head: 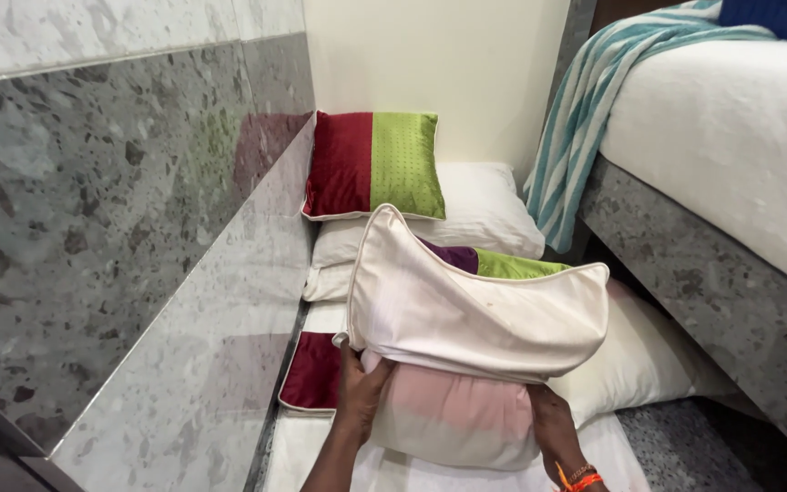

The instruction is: The person inserts a pink and white pillow into a white satin pillowcase. They pull the case over the pillow, adjust the corners, and smooth the fabric to fit the pillow inside.

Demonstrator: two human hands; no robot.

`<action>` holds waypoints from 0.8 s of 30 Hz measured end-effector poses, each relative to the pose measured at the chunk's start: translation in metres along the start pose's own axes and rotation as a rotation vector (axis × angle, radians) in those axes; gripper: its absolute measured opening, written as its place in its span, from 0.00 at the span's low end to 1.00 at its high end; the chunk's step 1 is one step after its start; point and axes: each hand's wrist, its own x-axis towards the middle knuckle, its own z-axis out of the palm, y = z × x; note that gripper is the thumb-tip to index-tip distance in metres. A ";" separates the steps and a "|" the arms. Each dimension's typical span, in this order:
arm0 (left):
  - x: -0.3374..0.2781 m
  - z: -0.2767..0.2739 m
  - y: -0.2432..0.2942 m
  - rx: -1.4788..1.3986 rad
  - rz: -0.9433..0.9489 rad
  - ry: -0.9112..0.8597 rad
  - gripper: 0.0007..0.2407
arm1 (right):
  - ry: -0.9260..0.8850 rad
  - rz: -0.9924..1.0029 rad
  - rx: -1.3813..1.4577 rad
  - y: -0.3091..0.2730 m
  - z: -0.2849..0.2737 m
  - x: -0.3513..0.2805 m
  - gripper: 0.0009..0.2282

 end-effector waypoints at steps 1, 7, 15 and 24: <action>0.000 0.000 -0.001 0.002 -0.005 0.003 0.51 | -0.003 0.005 0.000 -0.015 0.001 -0.004 0.19; 0.018 -0.003 -0.022 0.071 -0.116 0.125 0.41 | 0.023 0.290 0.328 -0.121 0.015 -0.028 0.17; 0.025 -0.018 -0.019 -0.113 -0.208 -0.024 0.33 | 0.082 0.061 0.328 -0.082 0.010 -0.007 0.15; 0.038 -0.006 -0.044 -0.075 -0.421 -0.160 0.41 | 0.041 -0.031 0.313 -0.062 -0.008 0.014 0.11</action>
